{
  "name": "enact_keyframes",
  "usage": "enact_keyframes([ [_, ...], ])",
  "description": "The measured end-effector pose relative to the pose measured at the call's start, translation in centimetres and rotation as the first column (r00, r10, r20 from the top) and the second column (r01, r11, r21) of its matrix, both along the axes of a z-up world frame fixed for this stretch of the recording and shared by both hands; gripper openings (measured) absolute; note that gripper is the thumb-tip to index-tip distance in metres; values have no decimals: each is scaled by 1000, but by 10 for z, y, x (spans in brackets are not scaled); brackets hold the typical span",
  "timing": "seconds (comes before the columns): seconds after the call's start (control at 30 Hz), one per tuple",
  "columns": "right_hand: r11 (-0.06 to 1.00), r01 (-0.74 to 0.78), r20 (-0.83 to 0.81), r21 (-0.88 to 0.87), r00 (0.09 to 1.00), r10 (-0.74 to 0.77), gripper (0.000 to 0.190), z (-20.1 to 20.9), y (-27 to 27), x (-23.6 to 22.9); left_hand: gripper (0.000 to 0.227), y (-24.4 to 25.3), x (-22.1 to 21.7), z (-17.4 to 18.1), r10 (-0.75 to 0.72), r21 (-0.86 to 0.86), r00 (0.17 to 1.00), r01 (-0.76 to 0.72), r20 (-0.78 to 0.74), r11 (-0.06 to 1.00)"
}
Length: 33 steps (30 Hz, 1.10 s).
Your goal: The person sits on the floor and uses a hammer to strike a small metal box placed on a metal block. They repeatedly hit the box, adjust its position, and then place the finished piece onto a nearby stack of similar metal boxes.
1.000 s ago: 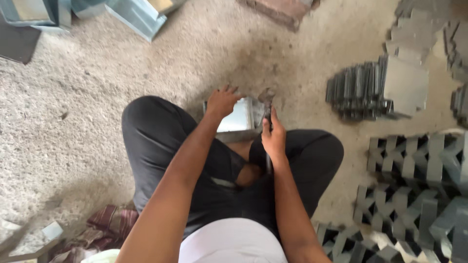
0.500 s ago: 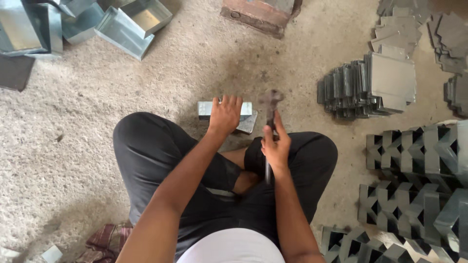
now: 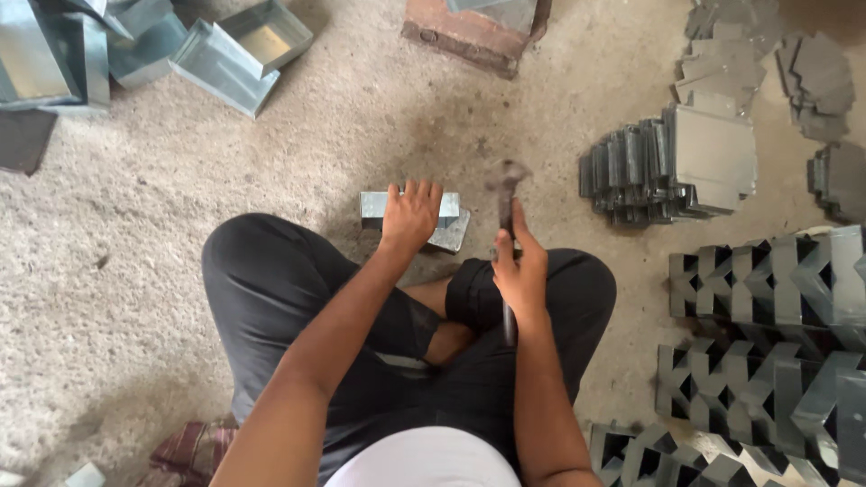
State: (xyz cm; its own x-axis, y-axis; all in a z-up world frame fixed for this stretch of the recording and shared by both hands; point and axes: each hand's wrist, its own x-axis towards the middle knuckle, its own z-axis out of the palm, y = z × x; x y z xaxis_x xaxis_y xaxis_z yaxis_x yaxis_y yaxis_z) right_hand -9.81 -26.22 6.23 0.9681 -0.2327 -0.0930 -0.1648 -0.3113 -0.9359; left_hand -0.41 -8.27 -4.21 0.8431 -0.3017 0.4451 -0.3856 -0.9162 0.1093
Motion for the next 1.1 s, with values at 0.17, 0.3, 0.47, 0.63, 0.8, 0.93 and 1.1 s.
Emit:
enact_keyframes([
  [0.17, 828, -88, 418, -553, 830, 368, 53, -32, -10, 5, 8, -2, 4, 3, 0, 1, 1000, 0, -11, 1000],
  [0.3, 938, -123, 157, -325, 971, 182, 56, -74, -22, 22, 9, -1, 5, 3, 17, 12, 999, -18, 44, 1000],
  [0.47, 987, -113, -202, -114, 975, 89, 64, -106, -21, -14, 14, -1, -2, -1, -6, -34, 999, 8, 52, 999],
  [0.63, 980, -7, -310, 198, 948, 69, 71, -69, -10, -72, 27, 6, 0, -12, 47, -497, 999, -45, -7, 867],
  [0.8, 947, -105, -110, 302, 983, 144, 71, 24, 16, -93, 39, -10, -15, -39, -46, -911, 995, -62, -88, 407],
  [0.93, 961, -251, 377, 113, 906, 192, 64, 83, 23, -85, 35, -27, -12, -65, -28, -933, 993, -97, -114, 348],
  [1.1, 975, -219, 608, 44, 780, 148, 64, 91, 48, -49, 35, -27, -7, -71, -14, -939, 993, -103, -114, 329],
])
